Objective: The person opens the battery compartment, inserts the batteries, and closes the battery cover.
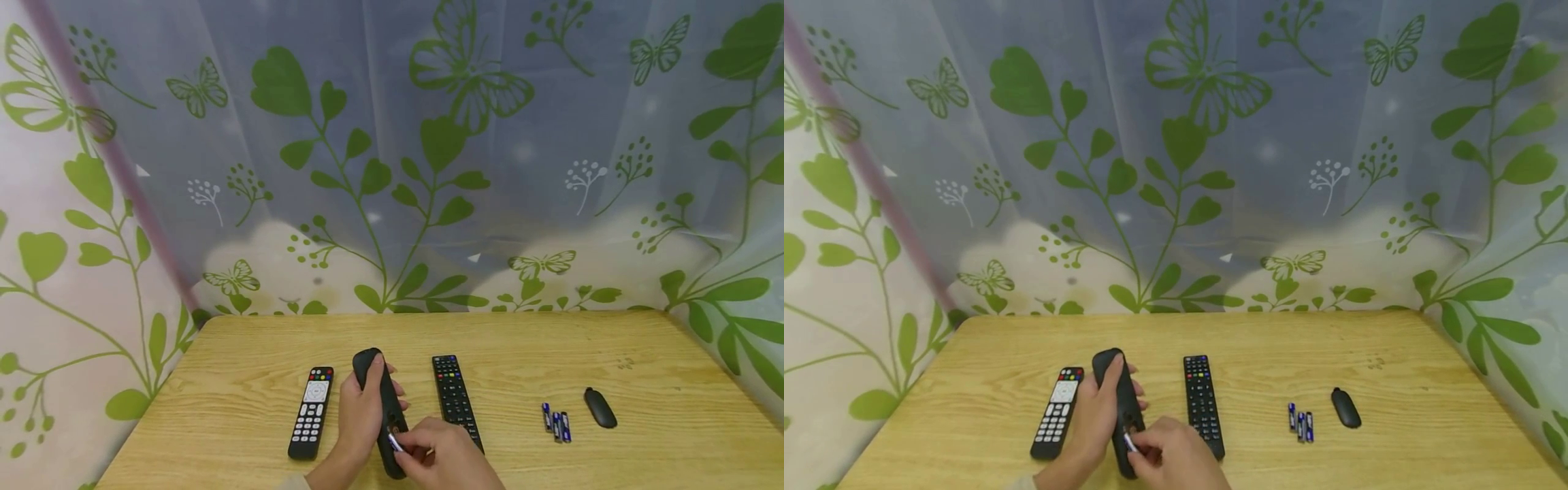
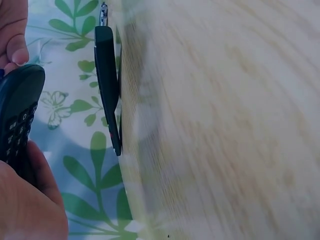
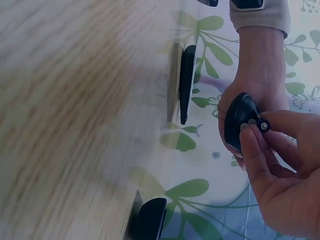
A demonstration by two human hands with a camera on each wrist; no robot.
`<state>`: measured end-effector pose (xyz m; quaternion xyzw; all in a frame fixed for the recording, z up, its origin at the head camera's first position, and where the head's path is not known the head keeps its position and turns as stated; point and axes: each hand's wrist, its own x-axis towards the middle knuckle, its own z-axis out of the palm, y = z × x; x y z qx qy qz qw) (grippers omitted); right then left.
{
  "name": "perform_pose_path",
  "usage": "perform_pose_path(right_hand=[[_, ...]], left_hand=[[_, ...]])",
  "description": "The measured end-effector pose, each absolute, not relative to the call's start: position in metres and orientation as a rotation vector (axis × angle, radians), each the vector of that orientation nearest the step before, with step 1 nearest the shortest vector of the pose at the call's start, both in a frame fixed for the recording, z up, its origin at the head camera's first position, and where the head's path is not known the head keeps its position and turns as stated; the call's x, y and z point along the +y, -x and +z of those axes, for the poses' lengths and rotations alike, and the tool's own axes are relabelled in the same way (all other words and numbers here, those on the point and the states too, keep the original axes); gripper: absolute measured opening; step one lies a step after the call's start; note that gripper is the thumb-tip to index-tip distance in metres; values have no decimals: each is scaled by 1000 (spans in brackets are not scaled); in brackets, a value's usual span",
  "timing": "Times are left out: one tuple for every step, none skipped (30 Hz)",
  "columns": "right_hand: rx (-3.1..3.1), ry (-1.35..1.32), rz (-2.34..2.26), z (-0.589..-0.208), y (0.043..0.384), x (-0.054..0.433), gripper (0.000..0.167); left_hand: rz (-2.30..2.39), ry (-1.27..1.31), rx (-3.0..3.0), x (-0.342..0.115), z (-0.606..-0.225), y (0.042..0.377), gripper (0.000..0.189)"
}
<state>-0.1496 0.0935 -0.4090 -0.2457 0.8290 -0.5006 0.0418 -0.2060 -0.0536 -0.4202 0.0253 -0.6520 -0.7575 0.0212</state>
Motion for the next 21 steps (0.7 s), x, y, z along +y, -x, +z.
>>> perform_pose_path(right_hand=[[2549, 773, -1499, -409, 149, 94, 18], [2552, 798, -1464, -408, 149, 94, 20], [2561, 830, -1413, -408, 149, 95, 23], [2570, 864, -1358, -408, 149, 95, 25], [2575, 902, -1303, -408, 149, 97, 27], [2575, 942, -1256, -407, 150, 98, 29], [2565, 986, -1224, -407, 150, 99, 31], [2558, 1027, -1196, -407, 150, 100, 33], [2556, 1060, -1172, -407, 151, 101, 34], [2537, 1070, -1179, -407, 151, 102, 34], [2512, 1074, -1207, -407, 151, 103, 35], [2492, 1075, -1244, -408, 151, 104, 35], [2470, 1066, -1290, -408, 151, 104, 35], [2452, 1053, -1338, -408, 152, 105, 35], [2435, 1046, -1389, -409, 151, 106, 35], [2420, 1038, -1441, -409, 151, 106, 35], [2415, 1026, -1481, -410, 151, 106, 35], [2416, 1010, -1511, -411, 151, 106, 35], [2413, 995, -1535, -411, 151, 106, 35], [2421, 1002, -1546, -412, 151, 106, 36], [2439, 1023, -1547, -413, 151, 106, 36]], left_hand=[[-2346, -82, -2021, -53, -420, 206, 48], [-2345, -86, -2017, -53, -421, 206, 48], [-2343, -93, -2016, -53, -421, 206, 48], [-2343, -102, -2014, -53, -421, 206, 48], [-2343, -108, -2011, -53, -421, 206, 48], [-2345, -115, -2008, -53, -421, 206, 48], [-2347, -122, -2006, -54, -421, 206, 49], [-2351, -130, -2002, -54, -421, 206, 48], [-2350, -136, -2002, -55, -421, 206, 48], [-2353, -138, -2000, -55, -421, 206, 48], [-2356, -140, -1999, -55, -421, 205, 48], [-2357, -141, -1998, -55, -420, 205, 47], [-2361, -140, -1995, -55, -420, 205, 46], [-2365, -140, -1993, -55, -419, 205, 46], [-2367, -140, -1990, -54, -419, 205, 46], [-2370, -141, -1987, -54, -419, 204, 46], [-2371, -143, -1983, -54, -418, 204, 47], [-2371, -146, -1980, -54, -418, 204, 47], [-2372, -150, -1977, -54, -418, 204, 48], [-2373, -156, -1975, -54, -418, 204, 48], [-2372, -162, -1973, -54, -418, 204, 49]])
